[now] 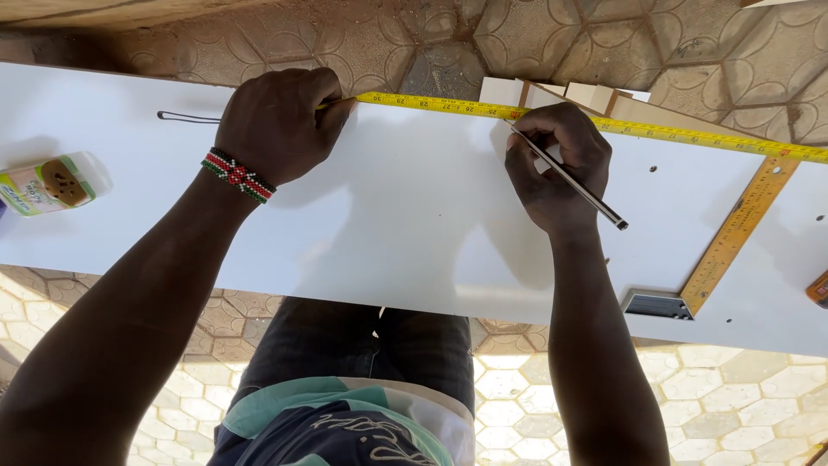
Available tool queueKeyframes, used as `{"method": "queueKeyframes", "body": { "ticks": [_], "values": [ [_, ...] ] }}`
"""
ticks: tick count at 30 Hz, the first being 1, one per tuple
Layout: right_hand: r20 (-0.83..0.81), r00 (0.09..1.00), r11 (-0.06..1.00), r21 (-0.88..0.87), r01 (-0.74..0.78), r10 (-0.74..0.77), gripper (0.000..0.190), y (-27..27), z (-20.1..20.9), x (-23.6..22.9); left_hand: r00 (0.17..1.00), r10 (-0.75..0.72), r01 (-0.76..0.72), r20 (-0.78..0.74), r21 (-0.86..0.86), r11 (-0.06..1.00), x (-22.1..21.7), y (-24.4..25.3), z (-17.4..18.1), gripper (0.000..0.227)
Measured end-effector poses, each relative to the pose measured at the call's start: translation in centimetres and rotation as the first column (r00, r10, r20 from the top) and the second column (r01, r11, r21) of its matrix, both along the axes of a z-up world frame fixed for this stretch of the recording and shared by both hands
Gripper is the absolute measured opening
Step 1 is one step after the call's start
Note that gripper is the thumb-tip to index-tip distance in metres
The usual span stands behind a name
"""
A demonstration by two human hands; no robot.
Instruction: Measuring and marking dimensions on a white board using a tape measure and a pencil.
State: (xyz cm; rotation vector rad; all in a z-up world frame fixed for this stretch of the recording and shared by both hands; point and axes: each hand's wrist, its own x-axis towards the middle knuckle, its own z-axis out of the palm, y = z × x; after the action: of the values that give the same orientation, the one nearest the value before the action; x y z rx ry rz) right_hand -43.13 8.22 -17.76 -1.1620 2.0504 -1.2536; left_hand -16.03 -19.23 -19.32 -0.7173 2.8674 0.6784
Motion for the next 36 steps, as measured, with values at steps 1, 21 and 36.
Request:
{"method": "queueKeyframes", "body": {
  "ticks": [1, 21, 36],
  "values": [
    [0.000, 1.000, 1.000, 0.002, -0.003, 0.003, 0.016, -0.2, 0.0, 0.1, 1.000, 0.003, -0.003, 0.000, 0.002, 1.000, 0.1, 0.0, -0.3, 0.031],
    [-0.062, 0.995, 0.997, -0.002, 0.075, -0.075, 0.016, -0.7, -0.8, 1.4, 0.996, -0.026, 0.025, -0.085, -0.018, 1.000, 0.5, -0.1, -1.0, 0.037],
    [-0.118, 0.992, 0.999, -0.016, 0.049, -0.050, 0.016, -0.8, -1.0, 1.4, 0.995, -0.027, 0.022, -0.099, -0.055, 0.998, 0.5, 0.0, -1.5, 0.033]
  ]
}}
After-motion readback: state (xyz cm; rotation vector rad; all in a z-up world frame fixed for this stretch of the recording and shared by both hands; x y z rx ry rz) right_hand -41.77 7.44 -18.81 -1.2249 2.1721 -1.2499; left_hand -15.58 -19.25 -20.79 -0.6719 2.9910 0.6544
